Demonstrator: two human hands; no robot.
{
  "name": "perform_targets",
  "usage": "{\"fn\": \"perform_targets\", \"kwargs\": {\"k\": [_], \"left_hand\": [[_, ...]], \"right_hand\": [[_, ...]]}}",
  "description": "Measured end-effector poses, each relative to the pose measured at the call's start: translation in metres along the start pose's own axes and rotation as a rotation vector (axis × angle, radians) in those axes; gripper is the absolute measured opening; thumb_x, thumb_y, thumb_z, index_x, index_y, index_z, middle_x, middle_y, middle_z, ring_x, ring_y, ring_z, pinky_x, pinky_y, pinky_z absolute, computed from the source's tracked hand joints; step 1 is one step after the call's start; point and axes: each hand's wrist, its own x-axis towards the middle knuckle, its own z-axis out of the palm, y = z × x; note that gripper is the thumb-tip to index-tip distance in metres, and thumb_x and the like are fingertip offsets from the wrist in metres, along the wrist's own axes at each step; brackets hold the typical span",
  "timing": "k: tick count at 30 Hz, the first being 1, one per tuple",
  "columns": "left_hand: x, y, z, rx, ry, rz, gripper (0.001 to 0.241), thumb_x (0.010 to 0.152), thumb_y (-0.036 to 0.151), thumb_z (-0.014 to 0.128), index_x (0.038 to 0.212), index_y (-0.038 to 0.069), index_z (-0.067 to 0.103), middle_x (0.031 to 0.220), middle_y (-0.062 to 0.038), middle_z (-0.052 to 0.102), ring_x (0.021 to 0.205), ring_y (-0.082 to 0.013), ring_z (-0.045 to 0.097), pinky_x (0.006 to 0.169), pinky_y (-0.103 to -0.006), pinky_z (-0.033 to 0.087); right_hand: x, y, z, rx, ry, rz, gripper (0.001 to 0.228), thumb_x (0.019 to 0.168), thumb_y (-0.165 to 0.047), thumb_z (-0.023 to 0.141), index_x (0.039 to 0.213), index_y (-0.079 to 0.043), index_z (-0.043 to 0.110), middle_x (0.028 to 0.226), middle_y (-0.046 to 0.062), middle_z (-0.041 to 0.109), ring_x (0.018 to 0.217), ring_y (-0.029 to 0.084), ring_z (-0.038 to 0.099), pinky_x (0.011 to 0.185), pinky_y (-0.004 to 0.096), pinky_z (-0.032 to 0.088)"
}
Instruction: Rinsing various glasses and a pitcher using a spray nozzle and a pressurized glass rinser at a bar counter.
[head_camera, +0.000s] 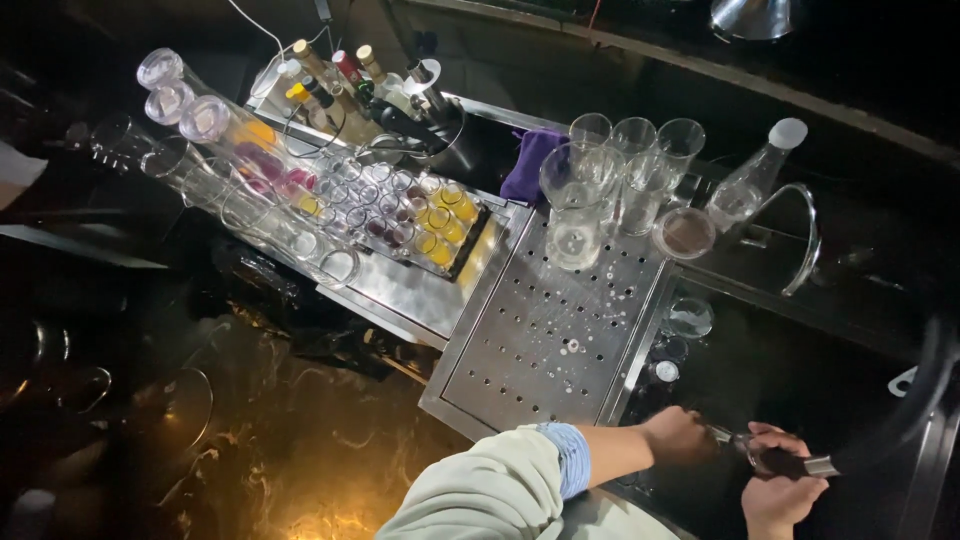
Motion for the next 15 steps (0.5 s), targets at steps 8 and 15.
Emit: {"fn": "perform_targets", "kwargs": {"k": [8, 15], "left_hand": [[0.003, 0.004, -0.001, 0.019, 0.033, -0.062, 0.028, 0.101, 0.027, 0.057, 0.123, 0.016, 0.071, 0.133, -0.008, 0.066, 0.123, -0.0277, 0.063, 0.083, -0.0372, 0.064], [0.025, -0.005, 0.016, -0.36, 0.128, -0.232, 0.025, 0.098, 0.016, 0.052, 0.115, 0.01, 0.069, 0.099, -0.019, 0.077, 0.088, -0.0379, 0.076, 0.074, -0.047, 0.061]], "right_hand": [[-0.003, 0.021, -0.006, 0.015, 0.051, 0.036, 0.083, 0.1, -0.096, 0.037, 0.103, -0.018, 0.064, 0.103, 0.004, 0.065, 0.114, 0.024, 0.066, 0.115, 0.043, 0.044], [-0.004, 0.015, 0.008, 0.039, 0.044, -0.026, 0.083, 0.098, -0.096, 0.042, 0.097, -0.015, 0.063, 0.093, 0.002, 0.062, 0.107, 0.024, 0.066, 0.111, 0.042, 0.046]]}}
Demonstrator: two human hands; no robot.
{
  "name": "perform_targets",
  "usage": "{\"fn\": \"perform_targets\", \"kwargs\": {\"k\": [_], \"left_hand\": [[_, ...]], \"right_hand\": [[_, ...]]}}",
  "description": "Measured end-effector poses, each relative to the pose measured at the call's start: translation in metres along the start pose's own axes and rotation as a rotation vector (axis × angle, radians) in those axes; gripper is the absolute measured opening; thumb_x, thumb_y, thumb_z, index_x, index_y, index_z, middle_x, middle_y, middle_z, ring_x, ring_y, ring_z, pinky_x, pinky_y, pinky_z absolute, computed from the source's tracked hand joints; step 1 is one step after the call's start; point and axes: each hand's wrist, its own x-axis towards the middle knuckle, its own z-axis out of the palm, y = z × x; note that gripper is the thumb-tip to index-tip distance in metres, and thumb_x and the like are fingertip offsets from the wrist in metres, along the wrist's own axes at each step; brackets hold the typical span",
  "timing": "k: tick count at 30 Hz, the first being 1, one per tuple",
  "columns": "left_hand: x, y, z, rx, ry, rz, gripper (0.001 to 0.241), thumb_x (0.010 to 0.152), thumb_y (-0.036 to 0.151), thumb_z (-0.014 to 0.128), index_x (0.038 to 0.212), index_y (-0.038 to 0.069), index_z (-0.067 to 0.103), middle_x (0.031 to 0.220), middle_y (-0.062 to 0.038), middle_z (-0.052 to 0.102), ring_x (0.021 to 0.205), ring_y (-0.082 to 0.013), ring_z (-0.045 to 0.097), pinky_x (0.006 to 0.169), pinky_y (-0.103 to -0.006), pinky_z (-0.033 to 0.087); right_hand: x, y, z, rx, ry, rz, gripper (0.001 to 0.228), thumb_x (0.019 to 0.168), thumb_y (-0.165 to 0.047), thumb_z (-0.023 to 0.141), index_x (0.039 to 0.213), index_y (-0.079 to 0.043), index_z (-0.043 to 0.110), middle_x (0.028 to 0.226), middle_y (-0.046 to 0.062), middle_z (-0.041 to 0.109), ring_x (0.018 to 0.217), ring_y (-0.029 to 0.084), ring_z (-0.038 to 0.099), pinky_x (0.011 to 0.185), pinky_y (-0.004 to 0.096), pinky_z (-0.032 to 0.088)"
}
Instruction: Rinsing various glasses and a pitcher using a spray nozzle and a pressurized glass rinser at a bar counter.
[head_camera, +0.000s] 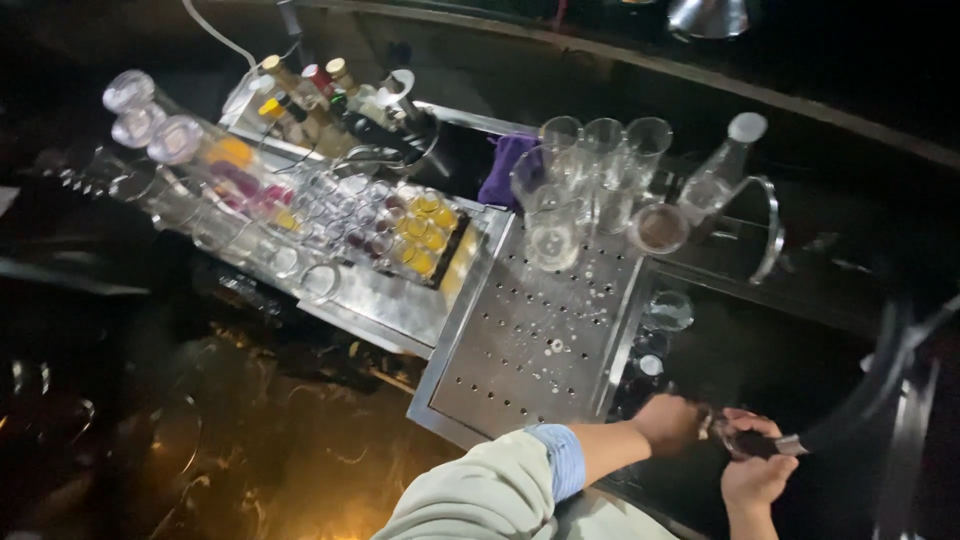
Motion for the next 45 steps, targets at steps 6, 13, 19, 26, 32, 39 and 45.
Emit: {"fn": "perform_targets", "kwargs": {"k": [6, 13, 19, 26, 32, 39, 45], "left_hand": [[-0.02, 0.023, -0.032, -0.058, -0.023, -0.033, 0.034, 0.104, 0.013, 0.046, 0.136, 0.006, 0.056, 0.112, -0.02, 0.076, 0.098, -0.0406, 0.076, 0.08, -0.0492, 0.06], [-0.029, 0.035, -0.041, -0.024, -0.026, -0.059, 0.03, 0.103, 0.021, 0.054, 0.131, 0.014, 0.063, 0.101, -0.016, 0.077, 0.089, -0.0395, 0.075, 0.076, -0.0466, 0.058], [-0.023, 0.035, -0.019, 0.219, 0.094, 0.102, 0.032, 0.102, 0.027, 0.059, 0.126, 0.009, 0.07, 0.131, -0.014, 0.067, 0.131, -0.0329, 0.057, 0.093, -0.0451, 0.056], [-0.027, 0.049, -0.043, 0.076, -0.183, -0.026, 0.036, 0.107, 0.027, 0.046, 0.105, 0.004, 0.074, 0.103, -0.015, 0.077, 0.094, -0.0329, 0.076, 0.079, -0.0422, 0.06], [-0.016, 0.037, -0.016, 0.509, -0.173, 0.066, 0.037, 0.105, 0.033, 0.048, 0.138, 0.019, 0.059, 0.138, -0.005, 0.061, 0.133, -0.0291, 0.05, 0.103, -0.0502, 0.043], [-0.024, 0.033, -0.023, 0.074, 0.012, 0.021, 0.03, 0.104, 0.021, 0.046, 0.111, 0.007, 0.071, 0.114, -0.013, 0.074, 0.1, -0.0338, 0.073, 0.078, -0.0454, 0.058], [0.009, 0.018, 0.023, 0.083, 0.057, 0.018, 0.041, 0.101, 0.029, 0.043, 0.1, 0.008, 0.078, 0.105, -0.016, 0.079, 0.097, -0.0397, 0.075, 0.08, -0.0493, 0.06]], "right_hand": [[-0.001, -0.005, 0.003, -0.012, 0.019, 0.024, 0.086, 0.094, -0.098, 0.043, 0.096, -0.015, 0.064, 0.087, 0.003, 0.062, 0.107, 0.023, 0.066, 0.107, 0.043, 0.048], [0.001, -0.004, 0.003, -0.027, 0.02, 0.023, 0.088, 0.098, -0.095, 0.041, 0.096, -0.012, 0.067, 0.085, 0.005, 0.062, 0.105, 0.025, 0.067, 0.109, 0.043, 0.048], [-0.002, -0.007, 0.007, -0.086, -0.003, -0.021, 0.088, 0.101, -0.092, 0.034, 0.097, -0.01, 0.065, 0.095, 0.008, 0.065, 0.108, 0.027, 0.068, 0.106, 0.044, 0.05], [0.002, 0.01, -0.006, -0.038, 0.032, -0.002, 0.089, 0.098, -0.096, 0.039, 0.097, -0.011, 0.065, 0.095, 0.007, 0.065, 0.109, 0.029, 0.068, 0.108, 0.045, 0.049], [-0.001, 0.016, -0.006, -0.064, 0.057, 0.024, 0.091, 0.097, -0.1, 0.038, 0.099, -0.012, 0.064, 0.091, 0.006, 0.062, 0.109, 0.028, 0.068, 0.107, 0.044, 0.05], [0.0, 0.01, -0.008, -0.009, 0.02, 0.002, 0.09, 0.096, -0.099, 0.042, 0.099, -0.012, 0.064, 0.096, 0.004, 0.065, 0.112, 0.026, 0.068, 0.109, 0.044, 0.052], [0.001, 0.013, -0.01, -0.038, 0.042, 0.024, 0.093, 0.093, -0.103, 0.042, 0.099, -0.013, 0.062, 0.089, 0.005, 0.06, 0.113, 0.026, 0.068, 0.11, 0.042, 0.05]]}}
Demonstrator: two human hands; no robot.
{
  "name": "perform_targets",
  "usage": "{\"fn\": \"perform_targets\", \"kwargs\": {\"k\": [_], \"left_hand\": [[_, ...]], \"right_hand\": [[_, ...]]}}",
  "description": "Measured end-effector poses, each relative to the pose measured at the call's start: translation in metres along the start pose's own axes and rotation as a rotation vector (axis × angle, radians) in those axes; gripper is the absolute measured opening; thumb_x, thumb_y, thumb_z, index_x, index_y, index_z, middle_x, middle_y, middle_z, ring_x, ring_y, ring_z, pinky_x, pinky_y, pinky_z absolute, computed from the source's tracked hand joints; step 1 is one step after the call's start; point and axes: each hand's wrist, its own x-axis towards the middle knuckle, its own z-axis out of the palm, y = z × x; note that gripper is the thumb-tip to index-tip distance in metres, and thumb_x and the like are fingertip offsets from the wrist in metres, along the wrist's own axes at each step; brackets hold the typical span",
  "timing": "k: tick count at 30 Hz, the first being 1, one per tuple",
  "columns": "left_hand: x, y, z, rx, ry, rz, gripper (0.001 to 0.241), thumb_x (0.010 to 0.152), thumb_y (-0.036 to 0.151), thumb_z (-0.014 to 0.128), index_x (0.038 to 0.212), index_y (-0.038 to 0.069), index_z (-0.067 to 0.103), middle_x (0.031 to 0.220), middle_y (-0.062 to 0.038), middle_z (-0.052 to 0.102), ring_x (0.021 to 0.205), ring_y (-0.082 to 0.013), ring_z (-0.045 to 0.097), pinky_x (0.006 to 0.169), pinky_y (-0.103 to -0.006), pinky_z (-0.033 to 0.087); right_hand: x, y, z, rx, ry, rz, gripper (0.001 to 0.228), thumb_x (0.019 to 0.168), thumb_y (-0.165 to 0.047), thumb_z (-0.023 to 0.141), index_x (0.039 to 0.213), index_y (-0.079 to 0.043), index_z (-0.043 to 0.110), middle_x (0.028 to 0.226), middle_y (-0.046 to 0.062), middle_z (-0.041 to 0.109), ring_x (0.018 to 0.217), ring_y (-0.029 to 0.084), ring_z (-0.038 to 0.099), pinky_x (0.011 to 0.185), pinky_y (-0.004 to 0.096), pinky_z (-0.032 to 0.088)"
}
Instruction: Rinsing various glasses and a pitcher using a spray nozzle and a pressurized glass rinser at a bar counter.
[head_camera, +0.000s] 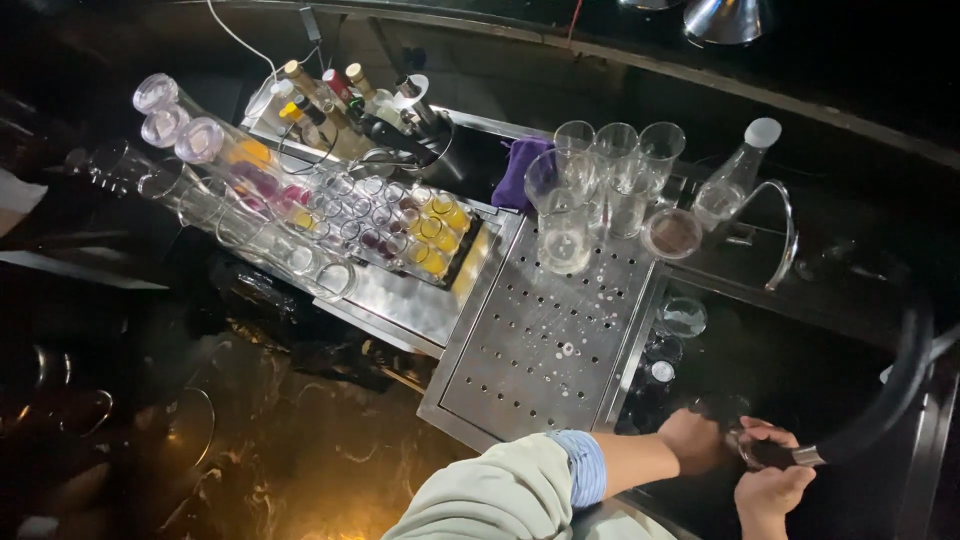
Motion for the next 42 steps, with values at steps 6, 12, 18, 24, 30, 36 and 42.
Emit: {"fn": "perform_targets", "kwargs": {"k": [6, 12, 18, 24, 30, 36, 42], "left_hand": [[-0.018, -0.002, -0.032, 0.186, -0.096, 0.127, 0.03, 0.104, 0.025, 0.045, 0.107, 0.016, 0.075, 0.105, -0.005, 0.081, 0.093, -0.0262, 0.08, 0.077, -0.0417, 0.061], [-0.017, 0.003, -0.035, 0.035, -0.054, 0.074, 0.037, 0.107, 0.021, 0.046, 0.101, 0.007, 0.079, 0.107, -0.013, 0.08, 0.101, -0.0326, 0.076, 0.079, -0.0426, 0.062], [-0.024, 0.008, -0.048, 0.064, -0.159, 0.035, 0.041, 0.103, 0.035, 0.043, 0.1, 0.011, 0.077, 0.102, -0.011, 0.08, 0.092, -0.034, 0.077, 0.078, -0.043, 0.059], [-0.008, -0.008, -0.019, 0.103, -0.106, 0.064, 0.033, 0.102, 0.022, 0.049, 0.095, 0.011, 0.08, 0.095, -0.009, 0.081, 0.087, -0.0274, 0.078, 0.076, -0.0393, 0.06], [-0.03, 0.004, -0.049, -0.127, 0.11, 0.028, 0.044, 0.095, 0.043, 0.051, 0.099, 0.005, 0.073, 0.103, -0.014, 0.076, 0.09, -0.0335, 0.075, 0.069, -0.0484, 0.059], [0.0, -0.008, 0.008, 0.304, 0.386, 0.309, 0.025, 0.093, 0.018, 0.06, 0.11, 0.011, 0.077, 0.119, -0.013, 0.076, 0.123, -0.0376, 0.067, 0.119, -0.0592, 0.042], [-0.047, 0.022, -0.094, -0.141, -0.191, 0.048, 0.044, 0.1, 0.04, 0.044, 0.105, 0.005, 0.07, 0.096, -0.012, 0.076, 0.082, -0.0275, 0.076, 0.068, -0.0361, 0.063]], "right_hand": [[0.002, 0.007, -0.008, 0.002, -0.017, -0.001, 0.086, 0.099, -0.1, 0.04, 0.099, -0.017, 0.064, 0.097, 0.004, 0.064, 0.11, 0.027, 0.068, 0.116, 0.047, 0.048], [-0.001, 0.008, -0.004, -0.014, 0.012, -0.024, 0.089, 0.097, -0.1, 0.038, 0.105, -0.014, 0.061, 0.096, 0.004, 0.061, 0.114, 0.029, 0.067, 0.116, 0.045, 0.048], [-0.001, 0.005, -0.002, -0.049, 0.002, -0.053, 0.088, 0.102, -0.096, 0.035, 0.099, -0.013, 0.064, 0.094, 0.003, 0.062, 0.109, 0.028, 0.068, 0.113, 0.045, 0.05], [-0.002, 0.003, -0.003, -0.035, 0.013, -0.014, 0.088, 0.098, -0.099, 0.037, 0.102, -0.015, 0.061, 0.095, 0.003, 0.061, 0.115, 0.028, 0.067, 0.117, 0.044, 0.048], [-0.001, 0.007, -0.006, -0.064, -0.012, -0.043, 0.087, 0.103, -0.095, 0.032, 0.104, -0.013, 0.061, 0.099, 0.006, 0.062, 0.113, 0.029, 0.067, 0.116, 0.046, 0.048], [-0.003, 0.001, -0.002, -0.018, 0.006, -0.031, 0.086, 0.099, -0.098, 0.039, 0.101, -0.015, 0.063, 0.097, 0.0, 0.063, 0.112, 0.027, 0.068, 0.116, 0.041, 0.049], [-0.002, 0.016, -0.011, -0.043, 0.004, -0.056, 0.085, 0.101, -0.096, 0.036, 0.106, -0.015, 0.059, 0.098, 0.004, 0.063, 0.112, 0.033, 0.066, 0.115, 0.048, 0.049]]}}
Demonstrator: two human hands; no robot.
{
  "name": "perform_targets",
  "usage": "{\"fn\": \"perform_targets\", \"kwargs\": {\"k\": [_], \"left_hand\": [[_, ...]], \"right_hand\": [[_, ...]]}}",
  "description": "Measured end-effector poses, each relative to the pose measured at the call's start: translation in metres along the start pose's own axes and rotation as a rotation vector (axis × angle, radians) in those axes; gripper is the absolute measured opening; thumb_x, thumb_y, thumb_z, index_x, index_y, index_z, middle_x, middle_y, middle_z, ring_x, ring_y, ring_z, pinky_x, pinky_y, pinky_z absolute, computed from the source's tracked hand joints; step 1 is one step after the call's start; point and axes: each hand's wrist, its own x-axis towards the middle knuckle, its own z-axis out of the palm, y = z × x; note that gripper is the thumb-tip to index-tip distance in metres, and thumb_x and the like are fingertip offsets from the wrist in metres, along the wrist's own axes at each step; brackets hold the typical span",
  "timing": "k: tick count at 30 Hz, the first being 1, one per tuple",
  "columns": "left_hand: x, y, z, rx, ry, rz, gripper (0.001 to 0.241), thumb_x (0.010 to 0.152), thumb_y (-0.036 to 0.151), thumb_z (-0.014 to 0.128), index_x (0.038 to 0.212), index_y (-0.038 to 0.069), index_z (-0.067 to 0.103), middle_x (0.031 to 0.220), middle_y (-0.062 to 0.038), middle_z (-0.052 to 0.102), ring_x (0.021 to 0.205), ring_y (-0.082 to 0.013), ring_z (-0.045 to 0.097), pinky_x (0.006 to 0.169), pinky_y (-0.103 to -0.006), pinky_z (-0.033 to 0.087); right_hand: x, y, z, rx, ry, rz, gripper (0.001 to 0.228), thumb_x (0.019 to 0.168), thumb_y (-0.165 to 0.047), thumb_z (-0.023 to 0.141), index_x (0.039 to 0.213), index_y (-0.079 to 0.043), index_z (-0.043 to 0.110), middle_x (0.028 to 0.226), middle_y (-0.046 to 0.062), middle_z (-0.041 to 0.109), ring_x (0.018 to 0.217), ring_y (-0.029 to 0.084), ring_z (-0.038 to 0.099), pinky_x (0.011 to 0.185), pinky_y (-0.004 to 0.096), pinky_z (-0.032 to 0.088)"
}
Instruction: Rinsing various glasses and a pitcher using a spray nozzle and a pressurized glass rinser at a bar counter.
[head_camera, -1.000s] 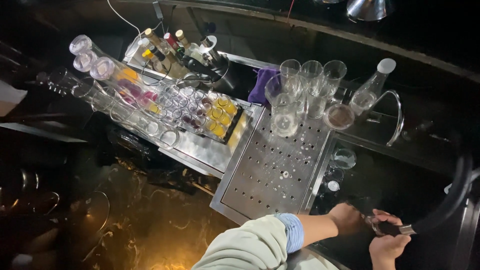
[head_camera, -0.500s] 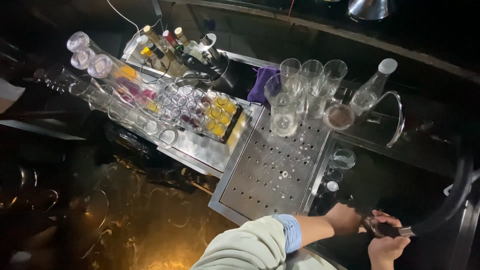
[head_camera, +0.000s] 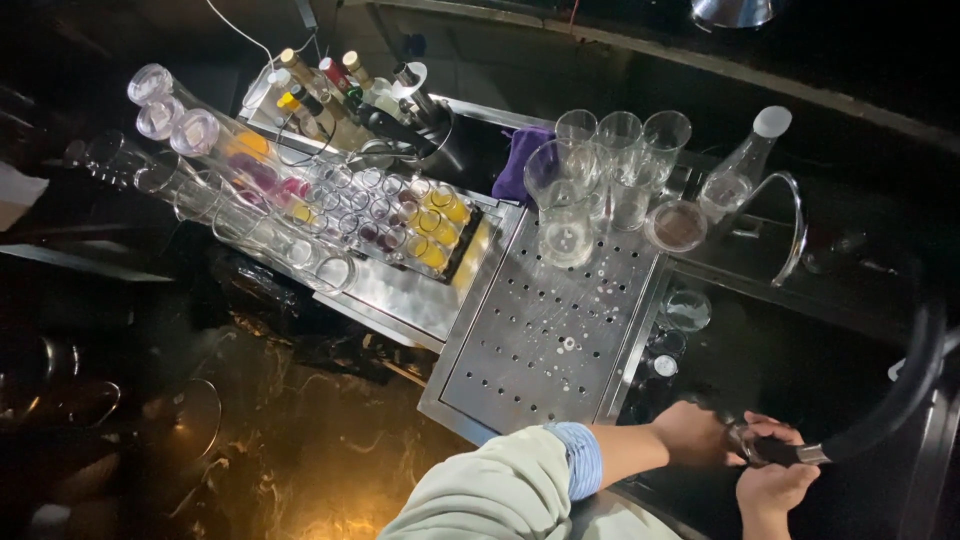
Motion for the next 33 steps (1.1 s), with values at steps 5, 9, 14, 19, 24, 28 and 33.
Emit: {"fn": "perform_targets", "kwargs": {"k": [5, 9, 14, 19, 24, 28, 33], "left_hand": [[0.021, -0.026, 0.023, 0.034, 0.334, 0.053, 0.05, 0.095, 0.043, 0.051, 0.13, 0.01, 0.063, 0.137, -0.017, 0.061, 0.127, -0.034, 0.057, 0.099, -0.0462, 0.05], [0.037, -0.032, 0.015, -0.477, 0.228, 0.005, 0.068, 0.097, 0.008, 0.045, 0.162, 0.016, 0.03, 0.167, -0.022, 0.031, 0.156, -0.039, 0.028, 0.121, -0.0576, 0.028], [0.037, -0.036, 0.01, -0.416, 0.244, -0.033, 0.065, 0.087, 0.006, 0.054, 0.151, 0.015, 0.051, 0.144, -0.024, 0.057, 0.122, -0.0398, 0.063, 0.1, -0.0481, 0.052], [0.046, -0.031, 0.022, -0.044, 0.288, 0.044, 0.03, 0.098, 0.012, 0.063, 0.125, 0.021, 0.075, 0.114, -0.014, 0.072, 0.097, -0.0313, 0.075, 0.077, -0.0397, 0.063], [0.042, -0.02, 0.018, -0.031, 0.079, -0.171, 0.024, 0.097, 0.015, 0.056, 0.086, 0.003, 0.074, 0.089, -0.013, 0.079, 0.077, -0.0326, 0.078, 0.067, -0.0425, 0.062], [0.05, -0.034, 0.032, -0.149, 0.11, -0.084, 0.026, 0.092, 0.031, 0.061, 0.099, 0.007, 0.07, 0.101, -0.011, 0.067, 0.088, -0.0293, 0.074, 0.074, -0.0405, 0.059], [0.04, -0.028, 0.012, -0.379, -0.031, -0.012, 0.026, 0.098, 0.019, 0.061, 0.12, 0.008, 0.069, 0.119, -0.017, 0.075, 0.111, -0.0298, 0.072, 0.096, -0.0403, 0.057]], "right_hand": [[0.0, -0.011, 0.005, 0.014, -0.005, -0.003, 0.084, 0.101, -0.096, 0.037, 0.104, -0.015, 0.061, 0.091, 0.004, 0.063, 0.112, 0.029, 0.067, 0.116, 0.043, 0.049], [0.0, -0.012, 0.006, 0.057, 0.002, 0.041, 0.087, 0.096, -0.099, 0.04, 0.102, -0.014, 0.062, 0.097, 0.006, 0.065, 0.115, 0.027, 0.068, 0.114, 0.041, 0.05], [0.001, -0.012, 0.006, 0.081, 0.007, 0.023, 0.081, 0.099, -0.095, 0.044, 0.103, -0.016, 0.062, 0.096, 0.004, 0.063, 0.111, 0.028, 0.067, 0.114, 0.044, 0.051], [0.001, -0.019, 0.013, 0.052, 0.01, 0.032, 0.086, 0.096, -0.099, 0.041, 0.1, -0.015, 0.062, 0.101, 0.004, 0.062, 0.113, 0.026, 0.066, 0.118, 0.046, 0.051], [-0.002, -0.018, 0.013, 0.076, 0.019, 0.069, 0.086, 0.093, -0.1, 0.047, 0.107, -0.017, 0.06, 0.099, 0.002, 0.062, 0.114, 0.028, 0.066, 0.12, 0.049, 0.048], [0.001, -0.025, 0.017, 0.104, -0.004, 0.072, 0.084, 0.094, -0.099, 0.049, 0.101, -0.017, 0.064, 0.097, 0.002, 0.066, 0.111, 0.025, 0.067, 0.12, 0.047, 0.047], [-0.001, -0.033, 0.019, 0.096, 0.005, 0.06, 0.075, 0.1, -0.093, 0.047, 0.101, -0.019, 0.062, 0.101, 0.001, 0.065, 0.11, 0.024, 0.066, 0.119, 0.047, 0.052]]}}
